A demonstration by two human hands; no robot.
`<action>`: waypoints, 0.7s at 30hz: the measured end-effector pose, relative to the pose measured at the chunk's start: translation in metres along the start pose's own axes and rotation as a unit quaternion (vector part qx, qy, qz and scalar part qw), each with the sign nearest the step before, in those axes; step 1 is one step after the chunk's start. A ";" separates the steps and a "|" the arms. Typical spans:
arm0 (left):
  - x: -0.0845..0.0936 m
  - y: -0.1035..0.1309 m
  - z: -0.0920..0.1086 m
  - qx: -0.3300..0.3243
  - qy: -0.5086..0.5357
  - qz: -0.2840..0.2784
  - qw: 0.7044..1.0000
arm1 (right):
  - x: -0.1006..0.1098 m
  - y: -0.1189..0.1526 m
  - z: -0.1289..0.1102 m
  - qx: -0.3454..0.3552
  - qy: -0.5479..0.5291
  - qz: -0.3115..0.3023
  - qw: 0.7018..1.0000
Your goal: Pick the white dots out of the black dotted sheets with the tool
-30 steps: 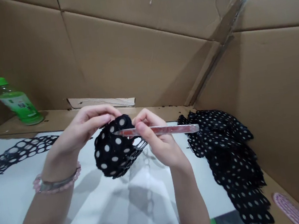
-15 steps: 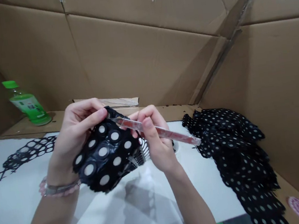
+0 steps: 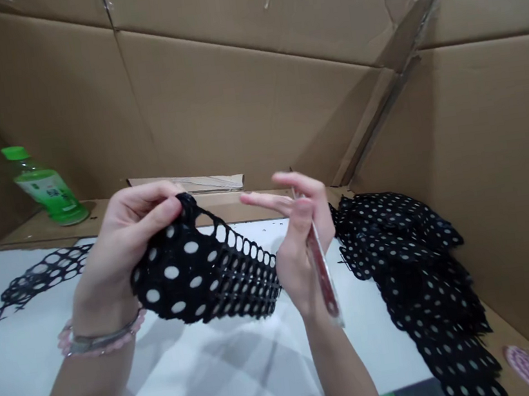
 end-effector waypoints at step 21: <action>-0.025 0.011 -0.001 -0.227 -0.126 0.012 0.966 | -0.013 0.012 -0.005 -0.056 -0.134 0.024 0.989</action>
Point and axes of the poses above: each hand's wrist, its own y-axis away from the middle knuckle, its own x-axis out of the back of the hand, z = x × y, the point moved 3 cm from there along -y, towards the middle knuckle, and after that the axes turned 9 degrees about -y, right-handed, at the moved point
